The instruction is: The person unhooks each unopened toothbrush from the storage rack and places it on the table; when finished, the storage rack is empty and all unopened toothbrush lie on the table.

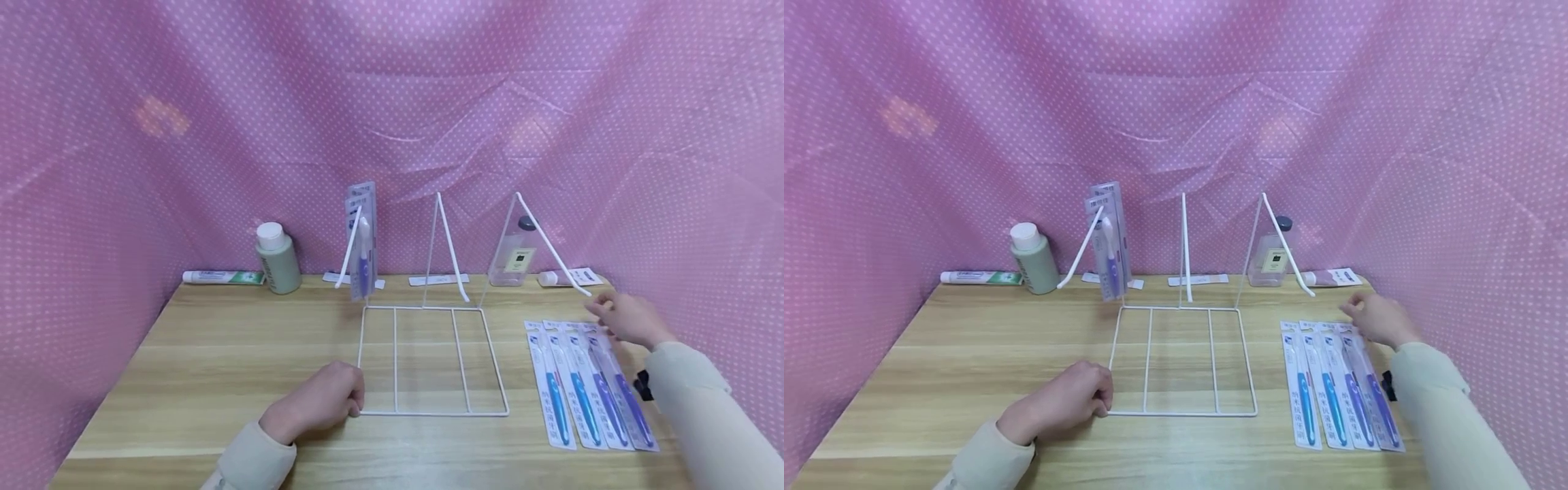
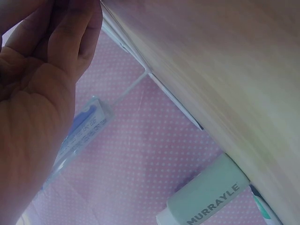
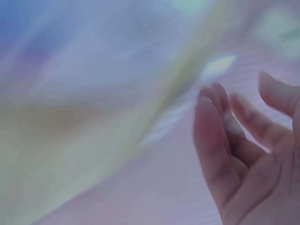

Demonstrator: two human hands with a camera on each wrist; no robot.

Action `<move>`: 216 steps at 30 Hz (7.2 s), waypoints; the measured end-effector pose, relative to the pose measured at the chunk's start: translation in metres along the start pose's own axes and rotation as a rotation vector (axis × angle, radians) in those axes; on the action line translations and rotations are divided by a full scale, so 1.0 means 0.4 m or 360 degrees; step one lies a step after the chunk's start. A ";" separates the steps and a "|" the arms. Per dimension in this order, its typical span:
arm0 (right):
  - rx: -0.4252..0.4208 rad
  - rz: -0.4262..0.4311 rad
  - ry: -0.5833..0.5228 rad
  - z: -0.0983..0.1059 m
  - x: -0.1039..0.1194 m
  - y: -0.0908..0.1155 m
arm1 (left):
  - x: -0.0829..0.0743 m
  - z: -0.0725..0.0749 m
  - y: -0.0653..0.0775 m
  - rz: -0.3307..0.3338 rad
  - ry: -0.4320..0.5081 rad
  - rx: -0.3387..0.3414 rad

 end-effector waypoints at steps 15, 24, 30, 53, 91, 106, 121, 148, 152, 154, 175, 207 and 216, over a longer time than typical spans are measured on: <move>0.0420 0.0577 0.0070 -0.287 0.421 0.205 | 0.001 -0.004 -0.006 0.0042 0.0005 0.0026; 0.0372 0.0583 0.0131 -0.311 0.415 0.199 | 0.003 -0.006 -0.017 0.0048 -0.0025 0.0042; 0.0353 0.0598 0.0132 -0.308 0.400 0.194 | 0.000 -0.012 -0.027 0.0070 -0.0031 0.0055; 0.0406 0.0609 0.0085 -0.315 0.418 0.192 | 0.002 0.491 -0.098 0.0142 0.0503 -0.1433; 0.0410 0.0528 0.0130 -0.328 0.413 0.178 | -0.045 0.498 -0.116 0.0211 0.1234 -0.1540; 0.0403 0.0567 0.0129 -0.327 0.415 0.179 | -0.103 0.480 -0.014 0.0204 0.1158 -0.1420; 0.0409 0.0519 0.0124 -0.326 0.412 0.179 | -0.189 0.479 0.108 0.0093 0.1093 -0.1409; 0.0418 0.0532 0.0083 -0.326 0.413 0.181 | 0.114 0.385 0.010 0.0891 0.1196 -0.1034; 0.0420 0.0516 0.0075 -0.327 0.411 0.178 | 0.192 0.330 -0.045 0.1005 0.1152 -0.0979; 0.0421 0.0518 0.0074 -0.327 0.410 0.178 | 0.231 0.302 -0.070 0.1063 0.1118 -0.0947; 0.0403 0.0540 0.0058 -0.326 0.412 0.180 | 0.424 0.163 -0.174 0.1320 0.0744 -0.0632; 0.0391 0.0546 0.0077 -0.322 0.414 0.180 | -0.030 0.541 -0.204 0.0283 0.0825 -0.1757; 0.0404 0.0539 0.0054 -0.329 0.410 0.176 | -0.058 0.543 -0.179 0.0205 0.0883 -0.1852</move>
Point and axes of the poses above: each hand's wrist, its own y-axis away from the middle knuckle, its own z-axis out of the back of the hand, x = y × z, the point moved 8 cm from there along -y, towards the middle knuckle, and after that the axes turned 6 degrees about -x, right-handed, at the moved point
